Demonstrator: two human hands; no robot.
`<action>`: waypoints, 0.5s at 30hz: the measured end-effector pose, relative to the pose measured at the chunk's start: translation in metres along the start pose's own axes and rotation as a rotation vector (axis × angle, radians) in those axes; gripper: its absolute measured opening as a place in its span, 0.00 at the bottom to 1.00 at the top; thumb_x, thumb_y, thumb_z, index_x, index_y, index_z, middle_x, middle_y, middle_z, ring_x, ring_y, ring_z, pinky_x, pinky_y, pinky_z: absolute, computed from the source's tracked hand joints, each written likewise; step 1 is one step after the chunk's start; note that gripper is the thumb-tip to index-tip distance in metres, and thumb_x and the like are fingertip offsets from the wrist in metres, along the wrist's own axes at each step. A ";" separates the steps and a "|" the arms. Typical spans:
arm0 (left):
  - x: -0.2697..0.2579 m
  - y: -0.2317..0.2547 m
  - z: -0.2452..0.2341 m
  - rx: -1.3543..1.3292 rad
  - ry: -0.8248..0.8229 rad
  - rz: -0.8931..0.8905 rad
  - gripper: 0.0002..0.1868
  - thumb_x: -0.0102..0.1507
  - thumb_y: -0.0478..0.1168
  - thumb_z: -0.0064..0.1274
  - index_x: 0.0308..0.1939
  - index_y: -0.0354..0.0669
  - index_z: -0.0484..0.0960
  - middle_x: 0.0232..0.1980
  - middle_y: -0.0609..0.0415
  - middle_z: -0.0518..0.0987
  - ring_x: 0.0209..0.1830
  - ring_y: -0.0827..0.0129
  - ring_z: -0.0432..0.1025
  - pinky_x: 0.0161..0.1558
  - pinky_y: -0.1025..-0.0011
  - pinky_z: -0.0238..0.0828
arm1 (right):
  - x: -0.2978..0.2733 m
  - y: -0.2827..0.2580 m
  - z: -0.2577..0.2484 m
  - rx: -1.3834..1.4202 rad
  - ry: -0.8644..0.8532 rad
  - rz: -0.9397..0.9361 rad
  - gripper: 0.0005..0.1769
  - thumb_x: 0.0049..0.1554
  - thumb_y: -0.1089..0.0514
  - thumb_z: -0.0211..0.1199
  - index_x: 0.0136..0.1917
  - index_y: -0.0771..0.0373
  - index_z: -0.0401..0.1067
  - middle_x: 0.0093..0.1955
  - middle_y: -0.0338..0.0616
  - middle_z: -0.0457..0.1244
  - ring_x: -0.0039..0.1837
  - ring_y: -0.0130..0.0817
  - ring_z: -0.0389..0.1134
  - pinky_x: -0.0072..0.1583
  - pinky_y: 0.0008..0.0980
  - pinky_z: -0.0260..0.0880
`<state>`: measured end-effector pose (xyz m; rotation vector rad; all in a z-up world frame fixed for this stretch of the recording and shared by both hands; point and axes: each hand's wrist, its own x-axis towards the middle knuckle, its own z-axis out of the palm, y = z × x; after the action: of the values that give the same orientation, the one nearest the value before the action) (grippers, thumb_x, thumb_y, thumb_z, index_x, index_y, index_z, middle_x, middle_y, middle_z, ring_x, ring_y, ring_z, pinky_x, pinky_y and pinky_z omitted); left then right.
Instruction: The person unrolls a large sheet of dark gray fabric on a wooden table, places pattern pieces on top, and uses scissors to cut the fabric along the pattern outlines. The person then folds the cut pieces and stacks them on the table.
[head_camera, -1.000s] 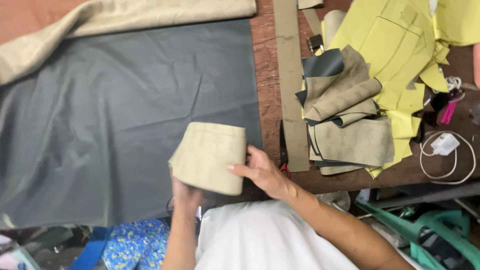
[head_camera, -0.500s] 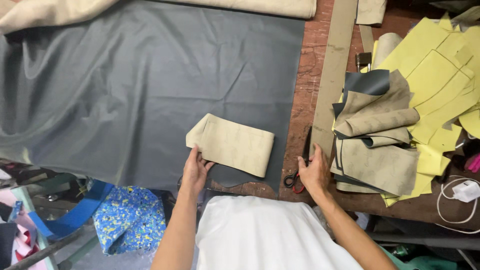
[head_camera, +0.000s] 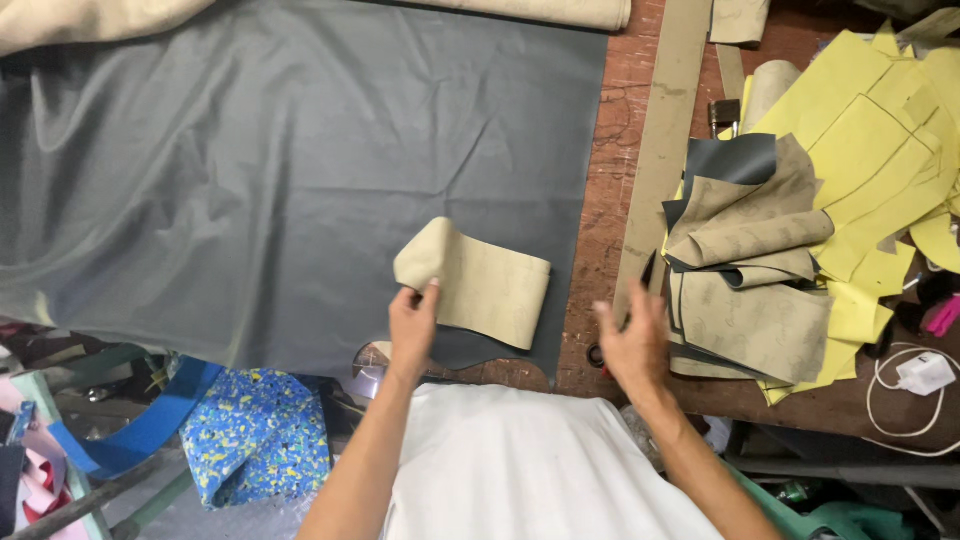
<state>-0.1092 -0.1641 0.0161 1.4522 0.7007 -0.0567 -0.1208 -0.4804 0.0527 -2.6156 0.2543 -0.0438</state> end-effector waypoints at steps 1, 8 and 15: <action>-0.009 0.002 0.009 -0.011 -0.044 0.069 0.17 0.66 0.46 0.54 0.50 0.35 0.82 0.44 0.55 0.83 0.41 0.77 0.73 0.44 0.76 0.70 | 0.002 -0.014 0.005 0.306 -0.161 0.101 0.37 0.56 0.45 0.68 0.73 0.61 0.63 0.62 0.55 0.63 0.59 0.43 0.68 0.55 0.44 0.74; -0.082 0.028 0.076 0.203 -0.707 0.364 0.16 0.70 0.42 0.51 0.56 0.35 0.82 0.61 0.49 0.78 0.58 0.64 0.73 0.57 0.67 0.69 | -0.003 -0.050 0.014 1.056 -0.451 0.253 0.27 0.61 0.51 0.69 0.63 0.75 0.70 0.55 0.56 0.67 0.54 0.38 0.68 0.56 0.34 0.72; -0.046 0.043 0.052 0.527 -0.328 0.347 0.17 0.63 0.35 0.50 0.55 0.43 0.82 0.52 0.46 0.82 0.54 0.55 0.75 0.58 0.63 0.70 | 0.005 0.047 -0.015 0.778 -0.016 0.575 0.19 0.55 0.57 0.71 0.55 0.70 0.75 0.48 0.43 0.70 0.46 0.29 0.70 0.49 0.30 0.70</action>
<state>-0.1064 -0.2225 0.0731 1.9928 0.1573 -0.2179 -0.1254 -0.5291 0.0428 -1.7031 0.7939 0.0655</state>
